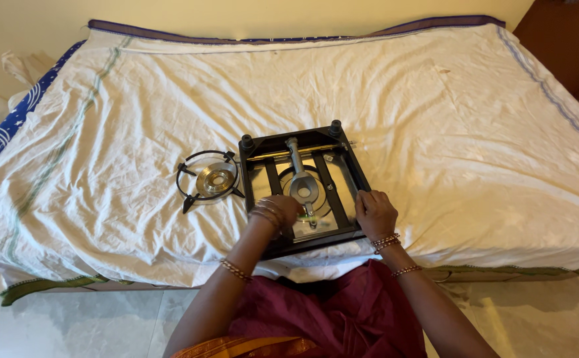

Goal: The person scrubs the surface and burner area of a portable gas stove using a toothbrush. They repeatedly brush the metal top and around the burner, occasionally adjusting the stove's position on their lap.

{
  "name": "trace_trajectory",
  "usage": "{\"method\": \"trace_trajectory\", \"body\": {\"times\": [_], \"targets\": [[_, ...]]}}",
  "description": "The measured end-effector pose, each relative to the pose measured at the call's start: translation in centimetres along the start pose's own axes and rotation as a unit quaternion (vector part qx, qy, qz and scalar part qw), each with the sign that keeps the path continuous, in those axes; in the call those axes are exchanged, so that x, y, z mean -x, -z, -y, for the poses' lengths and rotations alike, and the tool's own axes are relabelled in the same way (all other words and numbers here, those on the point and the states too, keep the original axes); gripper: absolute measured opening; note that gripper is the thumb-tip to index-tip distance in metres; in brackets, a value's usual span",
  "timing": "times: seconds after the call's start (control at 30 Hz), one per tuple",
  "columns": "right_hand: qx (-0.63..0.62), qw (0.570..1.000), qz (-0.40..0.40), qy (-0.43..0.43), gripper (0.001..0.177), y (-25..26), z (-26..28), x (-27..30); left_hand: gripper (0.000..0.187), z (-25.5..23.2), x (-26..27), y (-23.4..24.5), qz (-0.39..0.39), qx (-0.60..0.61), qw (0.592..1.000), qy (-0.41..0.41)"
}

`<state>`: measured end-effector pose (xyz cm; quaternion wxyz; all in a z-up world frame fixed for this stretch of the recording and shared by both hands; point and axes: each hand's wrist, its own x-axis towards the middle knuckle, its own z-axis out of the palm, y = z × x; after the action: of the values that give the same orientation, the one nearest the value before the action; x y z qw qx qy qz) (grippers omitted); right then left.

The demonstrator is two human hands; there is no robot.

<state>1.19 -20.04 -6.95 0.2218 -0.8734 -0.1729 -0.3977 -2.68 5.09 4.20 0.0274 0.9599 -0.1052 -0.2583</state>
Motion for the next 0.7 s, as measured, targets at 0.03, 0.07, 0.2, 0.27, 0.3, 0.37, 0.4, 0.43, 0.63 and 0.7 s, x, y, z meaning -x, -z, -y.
{"method": "trace_trajectory", "body": {"times": [0.03,0.07,0.2,0.27,0.3,0.37,0.4,0.43,0.63,0.7], "targets": [[0.004,1.000,0.002,-0.002,0.002,-0.2,0.0,0.0,0.042,0.7,0.1,0.3,-0.020,0.105,0.994,0.026],[-0.002,1.000,-0.002,0.004,0.003,-0.2,-0.1,0.0,0.056,1.2,0.1,0.4,-0.041,0.208,0.976,0.052],[-0.017,1.000,-0.013,0.009,0.005,-0.3,-0.3,-0.3,0.033,3.2,-2.1,-0.2,-0.172,0.177,0.957,0.154],[-0.019,1.000,-0.006,0.001,0.005,-0.2,-0.2,0.0,0.033,4.2,-4.5,-0.6,-0.220,0.185,0.940,0.183],[-0.019,1.000,-0.002,-0.004,0.005,-0.1,-0.1,0.0,0.033,4.6,-5.8,-0.9,-0.215,0.181,0.940,0.194],[-0.020,1.000,0.001,-0.007,0.005,0.1,0.1,-0.1,0.033,5.1,-8.3,-1.4,-0.207,0.173,0.939,0.215],[-0.021,1.000,0.000,-0.005,0.005,0.1,0.2,-0.2,0.033,5.3,-9.1,-1.8,-0.185,0.163,0.946,0.211],[-0.022,1.000,-0.002,-0.003,0.005,0.2,0.2,-0.3,0.032,5.4,-9.8,-2.1,-0.163,0.153,0.953,0.206],[-0.028,1.000,-0.005,0.002,0.004,0.2,0.1,-0.1,0.035,4.5,-8.6,-5.2,-0.137,0.127,0.959,0.211],[-0.025,1.000,0.003,-0.002,0.003,0.2,0.0,-0.1,0.037,3.7,-7.0,-5.7,-0.130,0.104,0.964,0.210]]}}
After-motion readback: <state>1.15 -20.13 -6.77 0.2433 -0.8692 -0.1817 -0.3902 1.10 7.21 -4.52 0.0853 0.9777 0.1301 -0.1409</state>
